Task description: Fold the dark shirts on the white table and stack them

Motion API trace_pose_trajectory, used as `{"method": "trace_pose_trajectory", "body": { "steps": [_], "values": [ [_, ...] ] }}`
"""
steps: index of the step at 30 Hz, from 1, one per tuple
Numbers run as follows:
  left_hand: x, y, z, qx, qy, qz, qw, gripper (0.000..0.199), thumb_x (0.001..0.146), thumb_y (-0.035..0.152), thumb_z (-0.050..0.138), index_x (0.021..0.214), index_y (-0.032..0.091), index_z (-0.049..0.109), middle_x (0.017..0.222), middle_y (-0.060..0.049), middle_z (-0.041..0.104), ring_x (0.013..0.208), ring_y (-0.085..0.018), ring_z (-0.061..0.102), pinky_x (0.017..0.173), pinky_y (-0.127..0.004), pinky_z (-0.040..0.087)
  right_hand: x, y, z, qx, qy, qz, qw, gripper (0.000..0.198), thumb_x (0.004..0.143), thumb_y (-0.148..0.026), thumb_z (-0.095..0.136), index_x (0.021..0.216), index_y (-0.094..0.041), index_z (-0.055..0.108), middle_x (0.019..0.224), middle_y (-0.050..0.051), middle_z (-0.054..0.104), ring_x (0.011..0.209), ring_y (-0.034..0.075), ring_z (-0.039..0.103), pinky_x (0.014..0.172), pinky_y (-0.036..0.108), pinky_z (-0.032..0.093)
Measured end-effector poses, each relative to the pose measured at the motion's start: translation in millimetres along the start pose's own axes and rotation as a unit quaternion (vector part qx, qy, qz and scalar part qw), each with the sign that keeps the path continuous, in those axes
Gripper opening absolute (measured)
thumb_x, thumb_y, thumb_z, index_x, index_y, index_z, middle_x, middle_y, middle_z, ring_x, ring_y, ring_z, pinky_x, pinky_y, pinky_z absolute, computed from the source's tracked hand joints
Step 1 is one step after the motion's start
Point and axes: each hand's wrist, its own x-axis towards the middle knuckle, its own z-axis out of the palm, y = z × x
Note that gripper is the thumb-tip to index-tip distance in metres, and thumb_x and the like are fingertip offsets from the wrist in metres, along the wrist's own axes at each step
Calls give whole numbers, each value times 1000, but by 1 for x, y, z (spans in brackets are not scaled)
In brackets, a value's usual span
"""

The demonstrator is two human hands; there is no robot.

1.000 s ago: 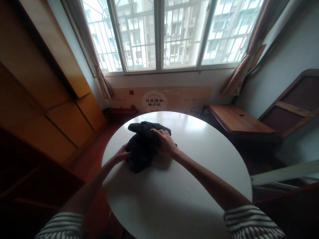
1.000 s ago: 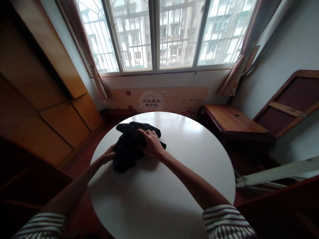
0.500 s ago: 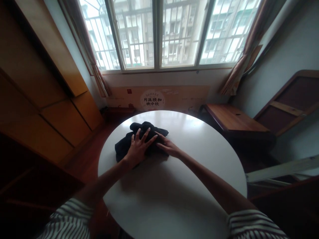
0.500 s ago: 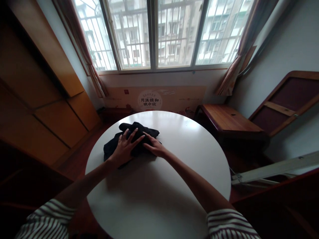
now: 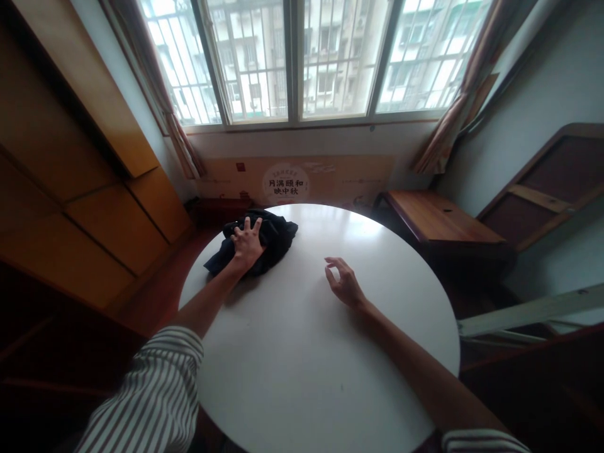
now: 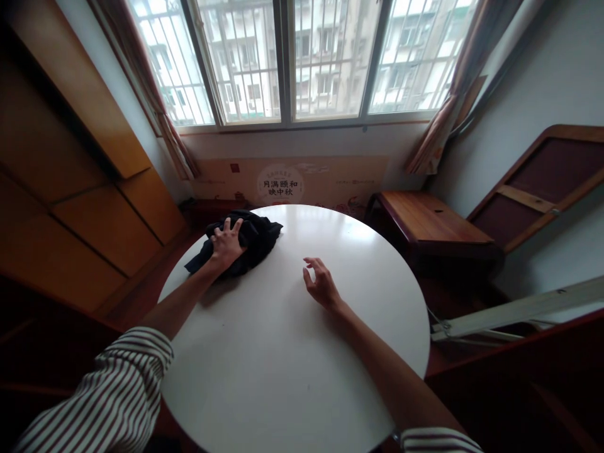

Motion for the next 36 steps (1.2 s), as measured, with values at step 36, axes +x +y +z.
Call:
{"method": "trace_pose_trajectory", "body": {
  "steps": [36],
  "values": [
    [-19,-44,40,-109,111,32,987,62,95,51,45,145,14,47,155,-12,38,146,-38,21,118,-52,21,0,11,4,49,-68,13,996,16,90,-23,53,88,-19,69,81,5,67,72,18,63,70,32,51]
  ]
}}
